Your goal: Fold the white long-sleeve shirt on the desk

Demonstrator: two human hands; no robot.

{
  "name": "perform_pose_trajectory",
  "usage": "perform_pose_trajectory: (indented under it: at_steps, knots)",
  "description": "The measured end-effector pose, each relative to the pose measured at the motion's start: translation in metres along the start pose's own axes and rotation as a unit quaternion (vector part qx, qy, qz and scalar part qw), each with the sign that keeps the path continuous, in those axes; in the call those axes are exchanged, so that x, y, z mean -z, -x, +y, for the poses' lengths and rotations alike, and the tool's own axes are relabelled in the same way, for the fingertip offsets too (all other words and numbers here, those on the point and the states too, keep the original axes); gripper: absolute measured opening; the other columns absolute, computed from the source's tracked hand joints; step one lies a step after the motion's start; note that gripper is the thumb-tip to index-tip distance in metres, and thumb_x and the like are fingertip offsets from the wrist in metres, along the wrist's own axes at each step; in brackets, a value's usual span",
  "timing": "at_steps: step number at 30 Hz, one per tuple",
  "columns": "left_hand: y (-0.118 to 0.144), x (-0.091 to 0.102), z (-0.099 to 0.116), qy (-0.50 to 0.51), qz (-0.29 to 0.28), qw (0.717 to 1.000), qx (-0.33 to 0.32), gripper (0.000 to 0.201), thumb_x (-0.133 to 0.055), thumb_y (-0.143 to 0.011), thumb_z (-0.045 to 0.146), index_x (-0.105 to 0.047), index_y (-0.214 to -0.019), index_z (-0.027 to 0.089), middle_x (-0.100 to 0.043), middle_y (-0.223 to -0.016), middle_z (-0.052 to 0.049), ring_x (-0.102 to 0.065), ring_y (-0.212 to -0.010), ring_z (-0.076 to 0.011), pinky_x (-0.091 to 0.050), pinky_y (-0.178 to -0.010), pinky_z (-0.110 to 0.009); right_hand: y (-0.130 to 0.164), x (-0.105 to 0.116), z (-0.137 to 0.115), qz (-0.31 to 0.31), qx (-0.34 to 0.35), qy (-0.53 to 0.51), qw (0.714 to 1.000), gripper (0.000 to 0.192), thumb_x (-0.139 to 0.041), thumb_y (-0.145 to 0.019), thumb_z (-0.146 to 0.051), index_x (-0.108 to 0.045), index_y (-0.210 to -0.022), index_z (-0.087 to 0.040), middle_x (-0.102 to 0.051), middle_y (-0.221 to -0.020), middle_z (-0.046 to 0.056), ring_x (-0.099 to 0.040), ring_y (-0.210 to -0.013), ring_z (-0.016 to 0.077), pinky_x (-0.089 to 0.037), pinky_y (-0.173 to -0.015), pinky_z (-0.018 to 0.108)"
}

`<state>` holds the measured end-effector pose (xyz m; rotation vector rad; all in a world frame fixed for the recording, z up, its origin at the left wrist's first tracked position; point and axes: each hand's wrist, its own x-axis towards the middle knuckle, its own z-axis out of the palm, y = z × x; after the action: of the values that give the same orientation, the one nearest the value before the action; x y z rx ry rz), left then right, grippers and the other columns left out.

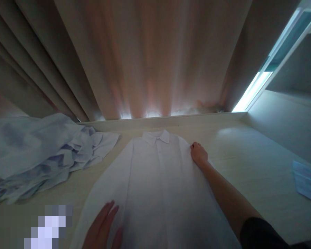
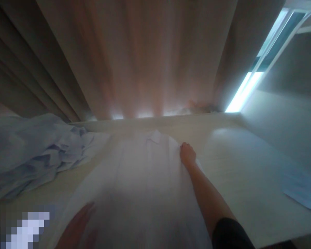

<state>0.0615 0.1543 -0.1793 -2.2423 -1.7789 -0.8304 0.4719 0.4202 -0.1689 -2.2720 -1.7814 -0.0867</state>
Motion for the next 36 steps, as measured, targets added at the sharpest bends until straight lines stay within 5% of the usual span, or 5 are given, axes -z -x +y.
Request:
perform_pose_trajectory:
  at_steps: [4, 11, 14, 22, 36]
  knots:
    - [-0.062, -0.032, 0.007, -0.055, -0.052, 0.997, -0.004, 0.06, -0.039, -0.087, 0.041, -0.026, -0.14, 0.017, -0.036, -0.144, -0.013, -0.036, -0.132, -0.0257, -0.044, -0.101, -0.045, -0.004, 0.007, -0.01, 0.026, 0.036, 0.002, 0.999, 0.04, -0.027, -0.093, -0.032, -0.053, -0.117, -0.013, -0.057, -0.112, 0.018, -0.053, -0.105, 0.0262, -0.039, -0.086, 0.038]
    - [-0.144, -0.08, -0.015, -0.094, -0.143, 0.985, 0.009, 0.061, -0.027, -0.09, 0.046, -0.035, -0.135, 0.006, -0.034, -0.144, -0.02, -0.028, -0.135, -0.0303, -0.027, -0.11, -0.05, 0.003, -0.013, -0.041, -0.03, 0.204, -0.016, 0.978, 0.058, -0.024, -0.092, -0.045, -0.038, -0.136, -0.009, -0.041, -0.14, 0.017, -0.035, -0.13, 0.0248, -0.028, -0.105, 0.038]
    - [-0.149, -0.087, -0.017, -0.091, -0.211, 0.973, 0.018, 0.065, -0.024, -0.089, 0.053, -0.033, -0.137, 0.01, -0.031, -0.146, -0.018, -0.025, -0.136, -0.0309, -0.022, -0.111, -0.052, -0.003, -0.029, -0.035, -0.029, 0.224, 0.007, 0.974, 0.064, -0.022, -0.091, -0.048, -0.038, -0.135, -0.003, -0.038, -0.141, 0.022, -0.031, -0.132, 0.0289, -0.024, -0.107, 0.043]
    - [-0.142, -0.094, -0.014, -0.105, -0.194, 0.975, 0.036, 0.063, -0.022, -0.089, 0.052, -0.034, -0.136, 0.013, -0.032, -0.146, -0.016, -0.025, -0.136, -0.03, -0.018, -0.111, -0.05, 0.023, -0.015, -0.012, 0.053, 0.221, 0.029, 0.973, 0.069, -0.018, -0.092, -0.049, -0.032, -0.136, 0.003, -0.034, -0.141, 0.025, -0.026, -0.134, 0.0317, -0.021, -0.109, 0.045]
    - [-0.141, -0.106, -0.02, -0.143, -0.168, 0.975, 0.025, 0.061, -0.025, -0.089, 0.049, -0.037, -0.136, 0.013, -0.036, -0.144, -0.016, -0.03, -0.134, -0.0303, -0.021, -0.11, -0.05, 0.027, -0.019, 0.013, -0.078, 0.169, 0.045, 0.982, 0.07, -0.022, -0.09, -0.055, -0.032, -0.14, -0.007, -0.028, -0.147, 0.02, -0.021, -0.137, 0.0276, -0.02, -0.11, 0.043]
